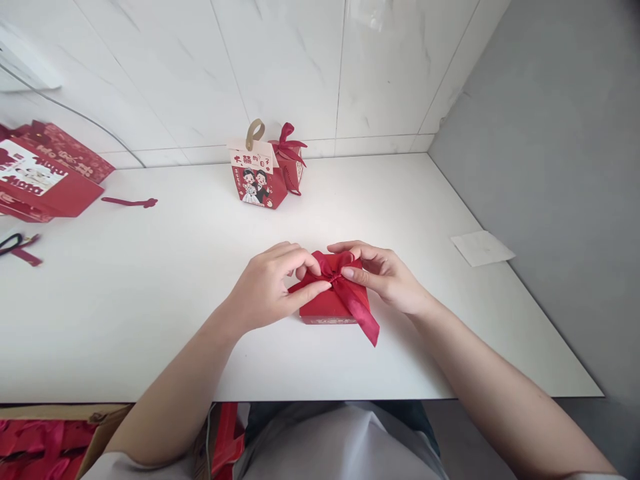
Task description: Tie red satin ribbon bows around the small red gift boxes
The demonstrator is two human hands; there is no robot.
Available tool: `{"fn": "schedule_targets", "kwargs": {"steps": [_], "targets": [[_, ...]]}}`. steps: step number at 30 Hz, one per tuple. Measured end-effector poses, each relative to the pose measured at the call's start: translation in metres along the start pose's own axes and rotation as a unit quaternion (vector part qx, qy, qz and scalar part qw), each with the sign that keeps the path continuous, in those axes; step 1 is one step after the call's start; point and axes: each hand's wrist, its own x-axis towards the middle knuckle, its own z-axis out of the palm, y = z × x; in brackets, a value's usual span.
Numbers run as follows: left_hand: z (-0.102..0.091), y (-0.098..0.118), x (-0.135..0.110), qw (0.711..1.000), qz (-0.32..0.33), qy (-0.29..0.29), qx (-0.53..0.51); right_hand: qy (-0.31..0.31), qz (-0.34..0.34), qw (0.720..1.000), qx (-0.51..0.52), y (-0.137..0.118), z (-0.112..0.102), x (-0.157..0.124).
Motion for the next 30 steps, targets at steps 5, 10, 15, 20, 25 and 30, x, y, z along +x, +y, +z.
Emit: {"fn": "schedule_targets", "kwargs": {"steps": [5, 10, 15, 20, 25, 30], "targets": [[0.003, 0.003, 0.001, 0.999, -0.037, -0.008, -0.034, 0.003, 0.000, 1.000, 0.019, -0.001, 0.004, 0.000], [0.006, 0.004, -0.001, 0.992, -0.089, -0.023, -0.085, 0.001, 0.007, 1.000, 0.025, -0.003, 0.004, -0.001], [0.007, 0.001, -0.002, 0.989, -0.118, -0.027, -0.081, -0.010, 0.016, 0.998, 0.062, -0.002, 0.003, 0.000], [0.006, 0.001, -0.002, 0.995, -0.081, -0.020, -0.047, -0.055, 0.002, 0.993, 0.109, -0.001, 0.002, 0.002], [0.008, -0.004, -0.001, 0.996, 0.072, 0.030, 0.036, -0.038, -0.001, 0.996, 0.084, -0.001, 0.000, 0.001], [0.008, -0.011, -0.002, 0.972, 0.197, 0.060, 0.116, -0.002, -0.010, 0.999, 0.052, -0.001, 0.000, 0.000]]}}
